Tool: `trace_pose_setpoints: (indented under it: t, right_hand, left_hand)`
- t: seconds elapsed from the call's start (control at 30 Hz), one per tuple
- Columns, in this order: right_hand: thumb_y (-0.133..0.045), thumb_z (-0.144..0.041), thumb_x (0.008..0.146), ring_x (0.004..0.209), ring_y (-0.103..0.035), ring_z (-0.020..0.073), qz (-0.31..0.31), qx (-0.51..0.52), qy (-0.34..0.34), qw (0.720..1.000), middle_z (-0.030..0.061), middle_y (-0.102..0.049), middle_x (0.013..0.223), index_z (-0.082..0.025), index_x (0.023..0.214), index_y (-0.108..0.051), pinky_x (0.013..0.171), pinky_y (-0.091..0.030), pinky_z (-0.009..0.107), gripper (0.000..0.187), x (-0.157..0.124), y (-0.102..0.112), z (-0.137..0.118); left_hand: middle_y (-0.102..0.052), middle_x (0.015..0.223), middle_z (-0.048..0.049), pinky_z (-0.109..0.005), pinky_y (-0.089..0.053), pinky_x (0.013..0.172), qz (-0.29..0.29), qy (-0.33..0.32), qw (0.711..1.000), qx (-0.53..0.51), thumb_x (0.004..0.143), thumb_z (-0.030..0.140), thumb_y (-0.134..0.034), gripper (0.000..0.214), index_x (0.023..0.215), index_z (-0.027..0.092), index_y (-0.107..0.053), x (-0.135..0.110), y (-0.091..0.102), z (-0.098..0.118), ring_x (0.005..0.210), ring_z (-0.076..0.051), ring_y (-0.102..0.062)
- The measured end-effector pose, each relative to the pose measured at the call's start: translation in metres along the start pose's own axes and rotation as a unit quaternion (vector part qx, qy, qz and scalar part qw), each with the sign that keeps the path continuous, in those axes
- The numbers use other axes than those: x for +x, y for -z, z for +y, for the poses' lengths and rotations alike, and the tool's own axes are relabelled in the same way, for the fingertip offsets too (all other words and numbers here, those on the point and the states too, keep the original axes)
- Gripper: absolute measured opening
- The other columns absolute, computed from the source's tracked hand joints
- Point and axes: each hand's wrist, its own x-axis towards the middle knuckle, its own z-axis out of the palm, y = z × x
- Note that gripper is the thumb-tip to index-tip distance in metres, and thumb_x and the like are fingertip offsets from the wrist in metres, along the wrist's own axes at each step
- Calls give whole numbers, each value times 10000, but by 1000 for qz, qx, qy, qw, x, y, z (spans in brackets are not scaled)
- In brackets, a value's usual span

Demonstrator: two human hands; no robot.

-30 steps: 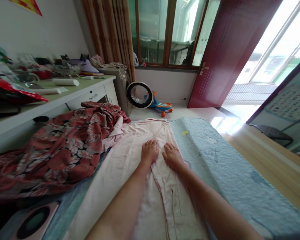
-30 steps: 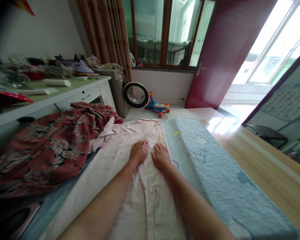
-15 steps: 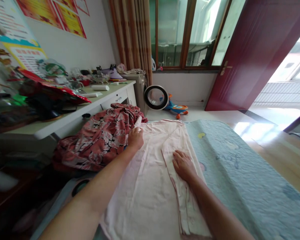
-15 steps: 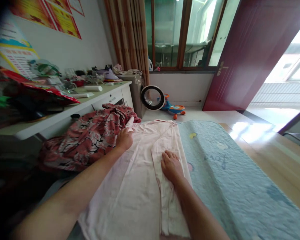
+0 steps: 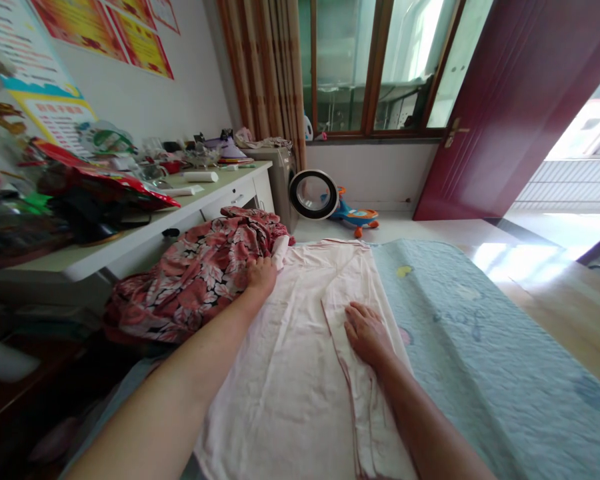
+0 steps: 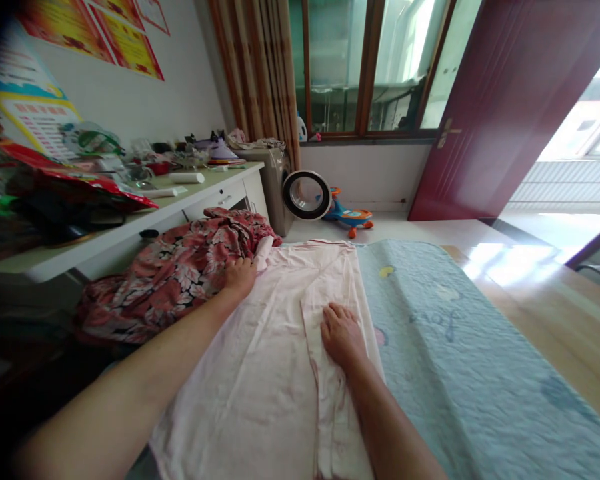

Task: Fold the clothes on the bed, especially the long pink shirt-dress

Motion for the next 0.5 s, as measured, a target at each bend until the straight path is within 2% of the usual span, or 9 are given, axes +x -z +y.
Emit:
trace_pose_setpoints:
  t: [0.1, 0.17, 0.3, 0.4, 0.5]
  right_hand:
    - [-450, -321, 936, 1277, -483, 251, -2, 4, 3, 1000, 90, -551, 1392, -197, 1282, -602, 1110, -314, 392, 397, 0, 1, 0]
    - [-447, -321, 937, 1281, -480, 253, -3, 6, 5, 1000, 96, -551, 1390, -191, 1279, -604, 1110, -314, 395, 398, 0, 1, 0]
    - [-452, -321, 933, 1291, -472, 251, -8, 11, 4, 1000, 104, -542, 1401, -197, 1291, -596, 1105, -319, 404, 405, 0, 2, 1]
    - [-451, -321, 931, 1295, -469, 247, -11, 12, 5, 1000, 102, -538, 1405, -189, 1302, -587, 1103, -321, 397, 416, 0, 2, 1]
    - [-444, -317, 936, 1294, -469, 244, -5, 8, 11, 1000, 109, -542, 1398, -173, 1296, -589, 1107, -315, 393, 414, -1, 2, 2]
  left_hand:
    - [-592, 1217, -203, -501, -279, 1022, 23, -63, 998, -9, 931, 151, -345, 387, 1099, 126, -693, 0, 7, 8, 1208, -337, -444]
    - [-592, 1218, -213, -509, -264, 1037, 16, -69, 997, -28, 926, 154, -344, 395, 1104, 120, -696, 0, 13, 16, 1228, -347, -431]
    - [-603, 1259, -213, -492, -267, 1055, -43, -34, 997, -50, 933, 153, -343, 399, 1172, 108, -659, 6, 20, 32, 1221, -336, -490]
    - [-666, 1176, -198, -447, -392, 945, -102, 2, 993, -57, 886, 191, -493, 388, 1253, 142, -612, 11, 19, 34, 1079, -327, -612]
    - [-684, 1166, -189, -403, -462, 814, -143, 35, 986, -74, 797, 238, -641, 563, 1347, 196, -534, 9, 14, 24, 999, -335, -656]
